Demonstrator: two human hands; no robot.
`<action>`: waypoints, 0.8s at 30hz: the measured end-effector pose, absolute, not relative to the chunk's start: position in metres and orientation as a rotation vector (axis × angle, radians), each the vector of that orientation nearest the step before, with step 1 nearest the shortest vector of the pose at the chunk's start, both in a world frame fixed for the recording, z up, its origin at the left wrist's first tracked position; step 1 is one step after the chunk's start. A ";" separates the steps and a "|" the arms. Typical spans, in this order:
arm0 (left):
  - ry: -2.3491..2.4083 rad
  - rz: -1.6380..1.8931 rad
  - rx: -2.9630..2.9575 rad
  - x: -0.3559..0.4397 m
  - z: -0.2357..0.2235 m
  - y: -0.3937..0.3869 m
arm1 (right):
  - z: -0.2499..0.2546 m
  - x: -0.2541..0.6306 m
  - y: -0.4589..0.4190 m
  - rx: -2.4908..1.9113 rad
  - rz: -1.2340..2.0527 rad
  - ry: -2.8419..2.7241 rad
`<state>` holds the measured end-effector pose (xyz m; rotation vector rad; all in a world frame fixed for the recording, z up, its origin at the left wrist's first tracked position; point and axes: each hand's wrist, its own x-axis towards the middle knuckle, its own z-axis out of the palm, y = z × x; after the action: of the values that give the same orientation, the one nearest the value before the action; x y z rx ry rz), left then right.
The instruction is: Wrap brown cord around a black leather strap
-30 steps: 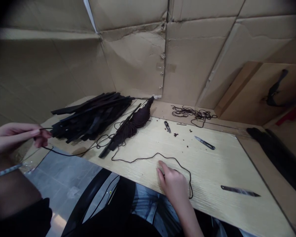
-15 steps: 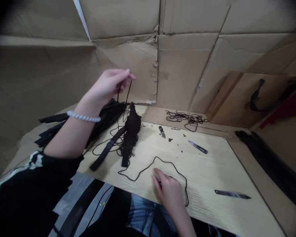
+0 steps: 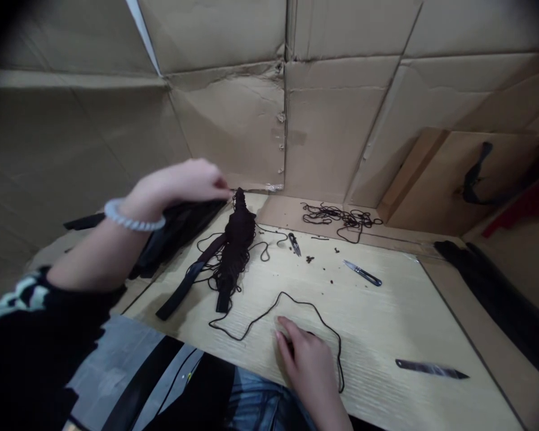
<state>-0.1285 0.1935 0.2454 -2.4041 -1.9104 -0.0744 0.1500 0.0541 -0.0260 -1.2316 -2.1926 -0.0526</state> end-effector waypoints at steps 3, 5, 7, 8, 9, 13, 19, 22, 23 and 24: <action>-2.208 0.100 -2.289 -0.161 0.180 0.155 | -0.025 0.150 0.054 -1.217 -0.052 -2.192; -2.362 0.167 -2.163 -0.177 0.136 0.127 | -0.024 0.150 0.053 -1.207 -0.074 -2.198; -2.461 0.248 -2.041 -0.185 0.097 0.103 | -0.023 0.150 0.053 -1.202 -0.102 -2.202; -2.475 0.277 -2.014 -0.185 0.082 0.094 | -0.023 0.150 0.053 -1.202 -0.111 -2.201; -2.473 0.293 -1.991 -0.184 0.069 0.087 | -0.022 0.150 0.053 -1.203 -0.119 -2.199; -2.468 0.259 -1.922 -0.174 0.045 0.077 | -0.019 0.149 0.052 -1.203 -0.150 -2.196; -2.512 0.306 -1.824 -0.172 0.060 0.062 | -0.020 0.150 0.052 -1.192 -0.168 -2.225; -2.522 0.347 -1.785 -0.179 0.091 0.042 | -0.020 0.151 0.052 -1.189 -0.172 -2.235; -2.530 0.363 -1.751 -0.183 0.105 0.035 | -0.021 0.151 0.052 -1.187 -0.178 -2.237; -2.515 0.382 -1.716 -0.190 0.121 0.029 | -0.021 0.152 0.052 -1.184 -0.185 -2.238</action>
<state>-0.1897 0.0288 0.1209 -1.7162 -2.5147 0.3817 0.1517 0.0524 -0.0206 -1.1843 -2.2376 -0.1855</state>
